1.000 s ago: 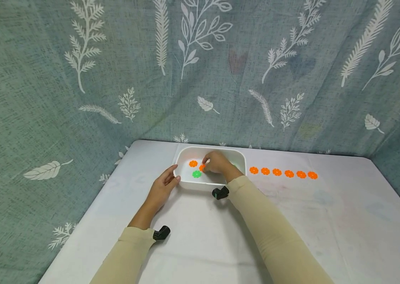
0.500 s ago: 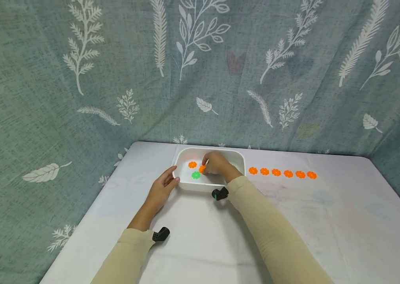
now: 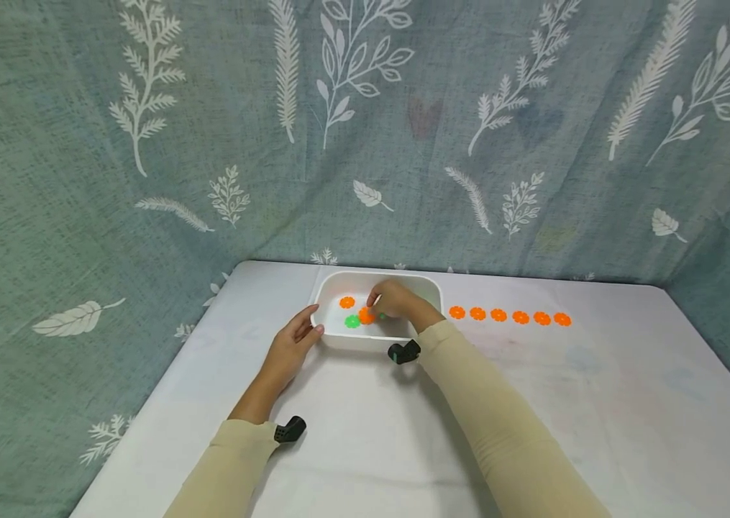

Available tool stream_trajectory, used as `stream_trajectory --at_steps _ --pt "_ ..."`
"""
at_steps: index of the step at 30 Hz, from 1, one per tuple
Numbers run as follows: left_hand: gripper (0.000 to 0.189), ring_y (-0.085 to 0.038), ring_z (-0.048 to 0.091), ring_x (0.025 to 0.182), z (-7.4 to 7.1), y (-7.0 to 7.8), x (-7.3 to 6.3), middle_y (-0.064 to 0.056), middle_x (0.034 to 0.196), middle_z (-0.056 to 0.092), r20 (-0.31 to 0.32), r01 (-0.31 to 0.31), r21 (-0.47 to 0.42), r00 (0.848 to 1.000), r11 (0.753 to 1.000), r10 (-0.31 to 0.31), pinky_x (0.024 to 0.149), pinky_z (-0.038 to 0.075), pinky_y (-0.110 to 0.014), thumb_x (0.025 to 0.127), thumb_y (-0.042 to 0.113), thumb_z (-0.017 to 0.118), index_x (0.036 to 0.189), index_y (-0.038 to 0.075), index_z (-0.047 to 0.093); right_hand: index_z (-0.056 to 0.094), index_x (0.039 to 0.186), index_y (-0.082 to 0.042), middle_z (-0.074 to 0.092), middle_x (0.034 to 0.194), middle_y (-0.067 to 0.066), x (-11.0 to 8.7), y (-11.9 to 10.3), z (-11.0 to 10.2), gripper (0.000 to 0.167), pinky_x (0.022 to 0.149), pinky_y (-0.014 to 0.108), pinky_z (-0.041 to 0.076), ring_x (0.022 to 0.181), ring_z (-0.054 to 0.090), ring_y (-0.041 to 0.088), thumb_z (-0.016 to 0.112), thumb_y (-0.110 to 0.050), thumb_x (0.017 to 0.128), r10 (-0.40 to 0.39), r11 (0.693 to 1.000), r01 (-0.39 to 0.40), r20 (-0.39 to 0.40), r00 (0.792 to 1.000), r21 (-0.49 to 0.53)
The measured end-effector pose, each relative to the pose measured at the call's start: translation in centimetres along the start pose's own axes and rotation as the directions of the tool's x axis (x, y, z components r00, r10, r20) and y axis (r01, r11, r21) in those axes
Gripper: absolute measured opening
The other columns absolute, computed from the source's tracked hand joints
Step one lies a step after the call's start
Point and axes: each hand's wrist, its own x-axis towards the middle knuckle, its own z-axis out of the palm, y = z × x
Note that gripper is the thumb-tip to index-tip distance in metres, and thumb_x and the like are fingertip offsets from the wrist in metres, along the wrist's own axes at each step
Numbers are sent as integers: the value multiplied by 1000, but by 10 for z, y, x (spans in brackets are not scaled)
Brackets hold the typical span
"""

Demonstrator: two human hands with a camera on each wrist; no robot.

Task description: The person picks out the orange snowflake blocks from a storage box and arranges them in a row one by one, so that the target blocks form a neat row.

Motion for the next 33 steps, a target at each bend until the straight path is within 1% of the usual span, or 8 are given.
stream_trajectory --at_steps 5,9,12,15,17,20,24,33 --pt "51 -26 39 136 0 -2 0 -7 152 37 2 2 -5 1000 1000 -2 108 37 -43 96 36 62 145 39 44 68 99 -7 59 81 4 -6 -1 -8 9 49 23 37 55 42 12 69 -7 90 69 986 -76 51 996 149" --pt "51 -26 39 136 0 -1 -1 -8 152 37 0 4 -4 1000 1000 -4 109 36 -42 96 37 62 144 39 44 66 99 -6 58 77 4 -11 -2 -17 9 45 24 32 49 35 12 68 -7 90 99 965 -110 59 993 238" --pt "52 -27 39 136 0 -1 -1 -10 152 37 -1 -5 -6 1000 1000 5 109 36 -42 96 39 62 145 39 44 66 99 -6 62 85 4 -15 -4 -24 8 50 26 37 55 39 13 68 -7 91 70 969 -76 30 997 236" --pt "54 -28 39 136 0 0 -1 -11 151 37 1 -17 -14 1000 1000 17 109 36 -43 96 39 62 146 37 44 66 100 -6 63 97 6 -20 -4 -32 8 63 32 48 70 49 16 67 -8 92 53 974 -53 3 999 218" --pt "54 -29 39 136 0 0 -1 -13 151 37 5 -22 -16 1000 1000 22 109 35 -44 96 38 62 147 35 43 65 102 -7 63 102 7 -24 -3 -38 9 69 34 49 78 51 18 66 -10 93 63 973 -62 1 998 222" --pt "54 -29 38 137 0 0 0 -12 151 37 5 -12 -18 1000 1000 12 109 35 -44 97 36 61 147 34 43 65 104 -6 63 103 11 -29 -1 -47 11 60 30 45 71 49 18 64 -11 95 80 962 -81 13 997 261" --pt "54 -29 37 137 -1 -1 1 -12 152 36 12 -9 -33 1000 999 9 109 34 -44 97 36 61 148 33 42 63 108 -6 61 92 14 -38 3 -60 13 48 24 30 56 36 14 62 -10 95 79 945 -79 12 997 316" --pt "54 -30 39 136 2 3 -1 -14 151 38 13 -17 -45 1000 999 17 109 35 -43 97 35 61 148 31 43 61 112 -5 55 91 8 -60 25 -89 18 52 25 29 58 34 13 63 -14 96 113 915 -91 -33 993 394"
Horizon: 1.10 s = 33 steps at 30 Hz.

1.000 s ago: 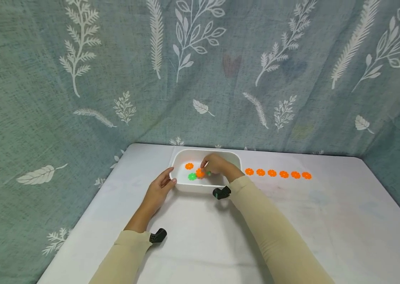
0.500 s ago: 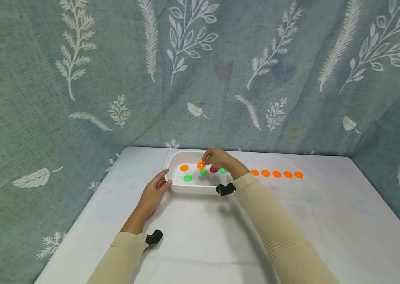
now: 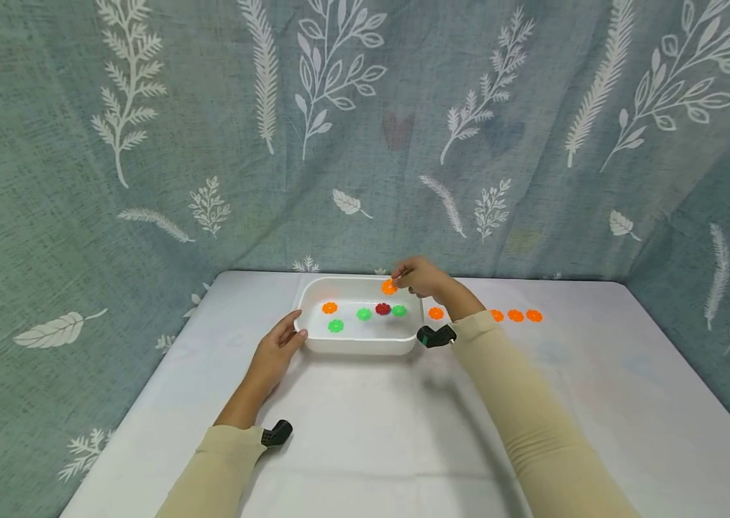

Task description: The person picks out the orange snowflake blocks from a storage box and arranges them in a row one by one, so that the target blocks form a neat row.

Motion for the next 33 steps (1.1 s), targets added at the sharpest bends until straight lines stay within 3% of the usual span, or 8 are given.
stream_trajectory --at_steps 7,16,24,33 --pt "54 -29 38 137 0 -2 0 -13 152 36 3 9 15 1000 1000 -9 109 35 -42 97 36 61 148 32 42 60 114 -6 60 100 9 -12 14 -19 19 54 27 31 59 34 15 61 -15 98 17 997 -13 -58 998 75" --pt "55 -28 37 137 -1 -2 0 -13 152 35 8 8 8 1000 1000 -8 109 35 -42 97 38 61 148 33 41 57 118 -6 55 107 10 -22 31 -36 22 54 27 29 56 28 15 60 -16 99 18 987 -5 -76 997 161" --pt "55 -29 37 137 0 0 0 -13 152 35 3 4 7 1000 1000 -4 109 35 -43 97 34 61 149 31 41 57 120 -6 46 90 6 -31 49 -47 24 60 32 31 58 27 16 59 -18 99 13 976 8 -96 995 219" --pt "56 -30 36 138 0 -2 -1 -13 153 34 8 -11 -12 1000 1000 11 109 35 -43 97 36 61 149 30 41 53 121 -3 48 100 10 -43 70 -62 25 58 28 30 59 27 15 56 -17 100 11 965 19 -116 993 261"
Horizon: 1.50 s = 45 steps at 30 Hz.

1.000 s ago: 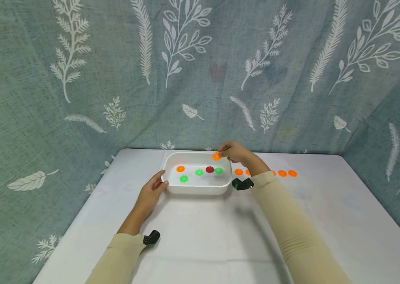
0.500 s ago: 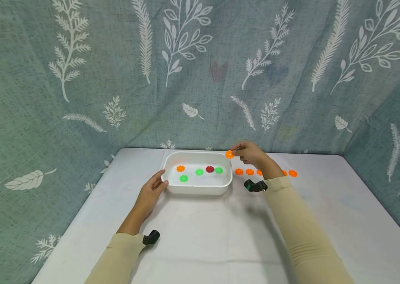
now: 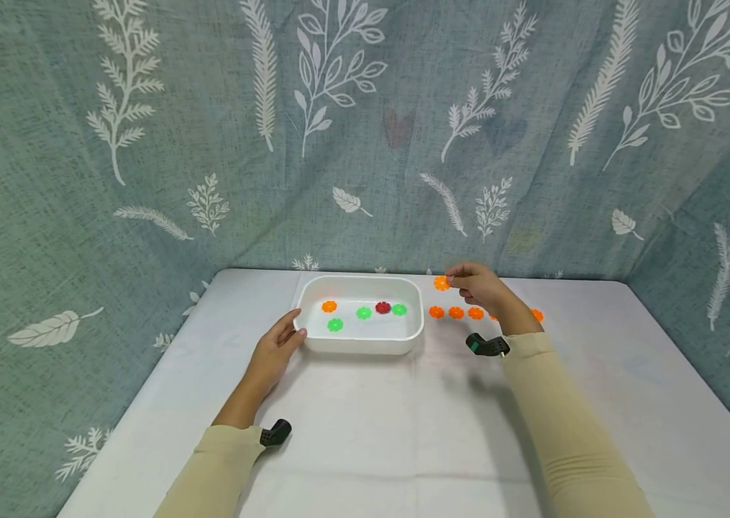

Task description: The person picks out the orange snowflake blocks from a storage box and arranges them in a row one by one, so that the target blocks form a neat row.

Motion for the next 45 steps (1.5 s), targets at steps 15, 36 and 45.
stream_trajectory --at_steps 15,36,45 --pt "54 -29 34 139 0 2 -1 -11 154 33 1 13 0 1000 1000 -13 110 34 -43 98 35 60 149 32 40 51 124 -3 46 103 8 -17 22 -39 27 57 29 30 60 26 15 54 -20 102 42 999 -44 -78 996 -21" --pt "55 -28 34 139 1 2 1 -12 154 32 -1 11 14 1000 1000 -11 109 35 -42 98 34 60 149 31 40 47 131 0 48 110 9 -43 55 -97 37 55 24 33 63 32 12 54 -21 102 62 997 -69 -140 988 -46" --pt "54 -27 34 139 1 1 1 -11 154 32 -3 9 19 1000 1000 -9 109 35 -41 98 36 59 148 33 40 44 132 0 46 104 9 -54 58 -117 36 61 27 38 66 36 13 51 -20 103 77 989 -97 -170 982 -111"
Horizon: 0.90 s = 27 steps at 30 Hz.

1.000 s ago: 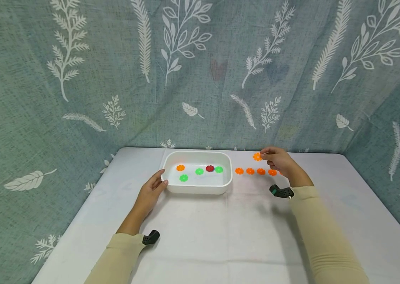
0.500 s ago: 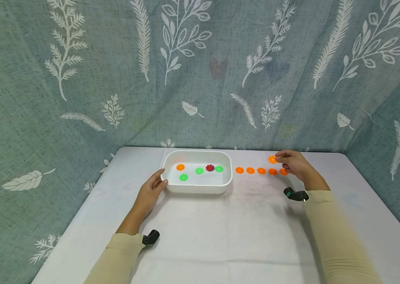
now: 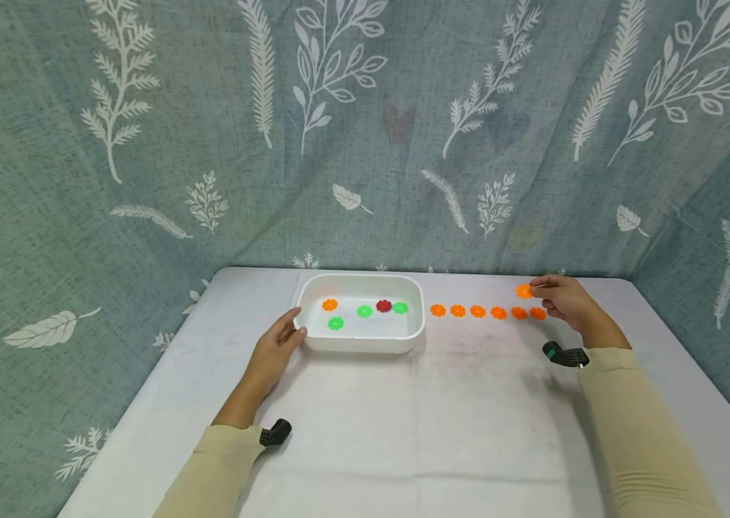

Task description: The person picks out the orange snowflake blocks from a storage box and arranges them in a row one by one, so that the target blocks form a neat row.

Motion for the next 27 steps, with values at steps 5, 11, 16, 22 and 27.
stream_trajectory --at_steps 5,11,16,22,27 --pt "54 -28 35 139 0 0 0 -11 154 33 -2 8 -3 1000 1000 -8 109 35 -42 98 36 60 148 33 41 44 133 0 48 110 11 0 6 -7 41 64 29 40 75 41 18 53 -25 102 38 998 -40 -39 999 -42" --pt "54 -28 35 139 0 0 0 -12 154 32 1 8 -9 1000 1000 -8 109 35 -42 98 34 60 148 33 41 43 136 1 44 123 18 2 17 -16 43 69 30 43 83 42 23 52 -26 103 74 995 -78 -74 994 -60" --pt "54 -28 34 139 1 1 0 -12 154 32 0 4 -10 1000 1000 -4 110 34 -42 98 34 60 149 31 41 42 136 2 45 117 16 2 25 -25 43 65 29 43 78 42 20 52 -23 102 84 994 -88 -77 993 -58" --pt "55 -29 35 138 1 0 0 -12 153 33 3 -3 -3 1000 1000 3 109 34 -42 98 36 60 149 31 40 44 135 5 51 103 5 0 37 -35 43 62 27 45 71 44 16 53 -21 102 64 994 -72 -99 993 -79" --pt "55 -29 35 139 1 0 1 -13 154 32 7 -8 -9 1000 1000 8 110 34 -42 98 34 60 149 32 40 46 133 5 53 92 3 2 49 -38 42 60 27 46 70 46 16 54 -20 101 94 989 -112 -168 981 -101"
